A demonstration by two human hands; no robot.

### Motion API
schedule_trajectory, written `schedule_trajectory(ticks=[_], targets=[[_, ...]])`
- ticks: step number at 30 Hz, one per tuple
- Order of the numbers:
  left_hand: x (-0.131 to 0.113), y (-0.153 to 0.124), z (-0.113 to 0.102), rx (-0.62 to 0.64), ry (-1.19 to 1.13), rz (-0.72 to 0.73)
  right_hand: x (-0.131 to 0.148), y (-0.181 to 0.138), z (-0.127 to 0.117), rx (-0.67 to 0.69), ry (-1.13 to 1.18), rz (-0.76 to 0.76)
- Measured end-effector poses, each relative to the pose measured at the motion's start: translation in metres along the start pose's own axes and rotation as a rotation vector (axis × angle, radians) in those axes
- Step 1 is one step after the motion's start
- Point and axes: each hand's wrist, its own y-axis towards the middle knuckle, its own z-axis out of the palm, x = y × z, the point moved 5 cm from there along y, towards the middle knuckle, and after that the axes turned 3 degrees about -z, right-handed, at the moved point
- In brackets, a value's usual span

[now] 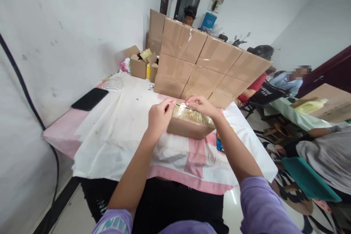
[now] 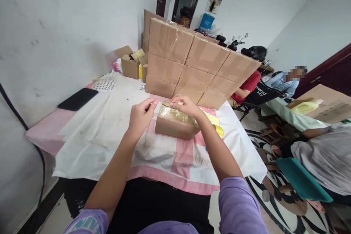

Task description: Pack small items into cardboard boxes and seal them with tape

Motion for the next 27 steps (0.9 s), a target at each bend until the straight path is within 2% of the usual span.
schedule_trajectory(ticks=[4, 6, 9, 13, 15, 18, 20, 24, 27], targets=[[0.006, -0.004, 0.029, 0.288, 0.182, 0.093, -0.035, 0.015, 0.011, 0.009, -0.154, 0.035], [0.011, -0.007, 0.038, 0.377, 0.277, 0.113, -0.046, 0.018, 0.012, -0.021, -0.189, 0.068], [0.016, -0.007, 0.042, 0.404, 0.328, 0.112, -0.058, 0.022, 0.011, -0.102, -0.261, 0.16], [0.019, -0.007, 0.042, 0.4, 0.34, 0.067, -0.075, 0.022, 0.013, -0.095, -0.444, 0.512], [0.019, -0.007, 0.043, 0.403, 0.359, 0.05, -0.079, 0.021, 0.008, -0.122, -0.541, 0.626], [0.017, -0.008, 0.045, 0.4, 0.396, 0.049, -0.081, 0.017, -0.017, -0.303, -0.712, 0.597], [0.015, -0.007, 0.045, 0.366, 0.414, 0.085, -0.092, 0.005, -0.042, -0.37, -0.748, 0.609], [0.007, -0.003, 0.043, 0.266, 0.405, 0.27, -0.133, -0.05, -0.101, -0.369, -0.682, 0.734], [0.012, 0.0, 0.047, 0.345, 0.336, 0.308, -0.163, -0.104, -0.13, -0.327, -0.638, 0.768]])
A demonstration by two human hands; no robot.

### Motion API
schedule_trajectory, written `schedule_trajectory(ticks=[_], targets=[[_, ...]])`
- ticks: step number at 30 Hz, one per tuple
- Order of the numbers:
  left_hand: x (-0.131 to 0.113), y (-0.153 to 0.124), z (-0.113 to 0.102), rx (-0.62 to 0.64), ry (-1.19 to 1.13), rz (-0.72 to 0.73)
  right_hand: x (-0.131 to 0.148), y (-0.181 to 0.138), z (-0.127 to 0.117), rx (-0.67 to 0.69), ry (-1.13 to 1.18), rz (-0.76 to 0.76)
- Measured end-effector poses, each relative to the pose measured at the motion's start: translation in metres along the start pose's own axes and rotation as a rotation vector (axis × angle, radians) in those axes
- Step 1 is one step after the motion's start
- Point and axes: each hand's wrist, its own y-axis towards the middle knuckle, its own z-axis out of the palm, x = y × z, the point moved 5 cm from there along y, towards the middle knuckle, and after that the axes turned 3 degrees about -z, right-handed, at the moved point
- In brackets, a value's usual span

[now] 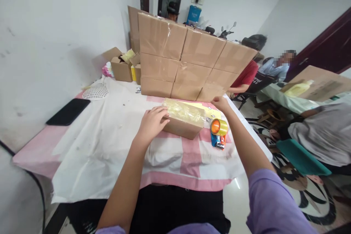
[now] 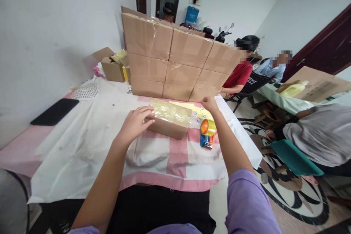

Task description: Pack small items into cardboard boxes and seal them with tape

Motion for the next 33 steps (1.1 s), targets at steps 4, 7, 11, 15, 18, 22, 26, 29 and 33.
schedule_trajectory(ticks=[4, 7, 11, 15, 18, 22, 26, 29, 33], targets=[[0.011, 0.002, 0.004, 0.011, -0.029, 0.01, -0.065, -0.015, 0.018, 0.149, 0.063, -0.026], [0.015, 0.002, 0.008, -0.012, -0.029, 0.023, -0.097, -0.014, 0.037, 0.172, 0.089, -0.018], [0.015, 0.002, 0.015, -0.117, -0.026, 0.07, -0.122, 0.007, 0.059, 0.127, 0.098, -0.007], [0.014, 0.002, 0.025, -0.252, -0.049, 0.101, -0.13, 0.034, 0.08, 0.111, 0.12, -0.023], [0.015, 0.001, 0.032, -0.315, -0.025, 0.077, -0.128, 0.051, 0.095, 0.121, 0.153, -0.045], [0.015, 0.0, 0.037, -0.384, 0.002, 0.108, -0.121, 0.065, 0.107, 0.126, 0.229, -0.084], [0.013, -0.001, 0.038, -0.446, 0.007, 0.186, -0.113, 0.064, 0.108, 0.084, 0.342, -0.111], [0.013, -0.001, 0.039, -0.478, 0.0, 0.215, -0.108, 0.054, 0.101, 0.024, 0.453, -0.105], [0.016, -0.002, 0.04, -0.489, -0.015, 0.21, -0.099, 0.036, 0.08, -0.062, 0.653, -0.087]])
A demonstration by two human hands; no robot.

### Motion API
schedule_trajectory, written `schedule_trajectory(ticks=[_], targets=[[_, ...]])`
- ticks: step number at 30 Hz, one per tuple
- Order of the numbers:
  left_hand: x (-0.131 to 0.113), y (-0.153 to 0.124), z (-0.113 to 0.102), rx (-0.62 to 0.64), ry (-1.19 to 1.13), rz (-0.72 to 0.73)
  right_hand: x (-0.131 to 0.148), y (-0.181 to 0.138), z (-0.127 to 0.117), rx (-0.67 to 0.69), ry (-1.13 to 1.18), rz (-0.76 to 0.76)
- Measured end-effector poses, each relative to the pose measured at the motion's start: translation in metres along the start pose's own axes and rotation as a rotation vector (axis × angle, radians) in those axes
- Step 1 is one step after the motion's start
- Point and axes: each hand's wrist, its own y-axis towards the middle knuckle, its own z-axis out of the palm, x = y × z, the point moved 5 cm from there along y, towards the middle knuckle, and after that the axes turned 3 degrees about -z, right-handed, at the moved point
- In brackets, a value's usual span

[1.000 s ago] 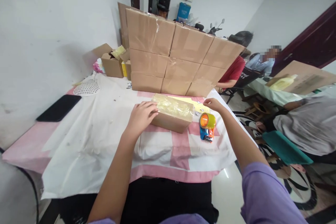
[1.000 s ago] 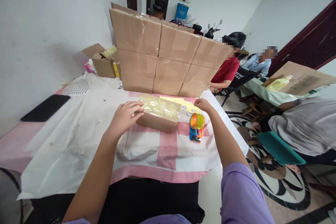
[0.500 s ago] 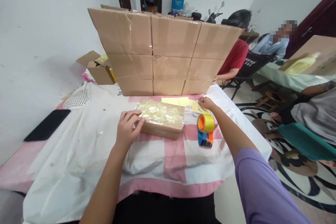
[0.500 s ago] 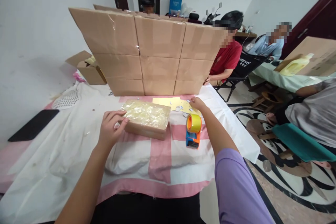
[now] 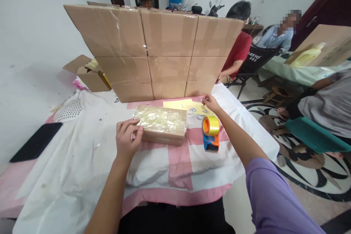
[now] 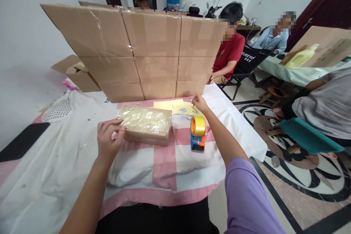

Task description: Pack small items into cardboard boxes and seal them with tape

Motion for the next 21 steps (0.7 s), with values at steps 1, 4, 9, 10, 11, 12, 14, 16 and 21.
schedule_trajectory(ticks=[1, 4, 9, 10, 11, 12, 14, 16, 21], targets=[[0.001, -0.001, 0.0, 0.001, -0.002, -0.006, 0.008, -0.006, -0.004, -0.024, 0.047, -0.005], [0.006, -0.002, 0.0, 0.012, -0.006, -0.036, 0.038, -0.038, -0.014, -0.082, 0.179, -0.045], [0.013, -0.003, -0.002, -0.009, -0.034, -0.082, 0.105, -0.121, 0.006, -0.01, 0.508, -0.215], [0.014, -0.003, -0.002, -0.015, -0.04, -0.082, 0.115, -0.136, 0.016, 0.016, 0.528, -0.232], [0.014, -0.004, -0.002, -0.022, -0.044, -0.081, 0.121, -0.148, 0.028, 0.033, 0.538, -0.238], [0.015, -0.004, -0.001, -0.029, -0.046, -0.079, 0.125, -0.157, 0.04, 0.054, 0.54, -0.233], [0.017, -0.007, -0.001, -0.048, -0.048, -0.075, 0.125, -0.169, 0.063, 0.049, 0.531, -0.206], [0.019, -0.011, 0.0, -0.063, -0.045, -0.074, 0.118, -0.175, 0.079, -0.024, 0.554, -0.166], [0.027, -0.023, 0.0, -0.099, -0.065, -0.08, 0.101, -0.185, 0.097, -0.177, 0.714, -0.063]])
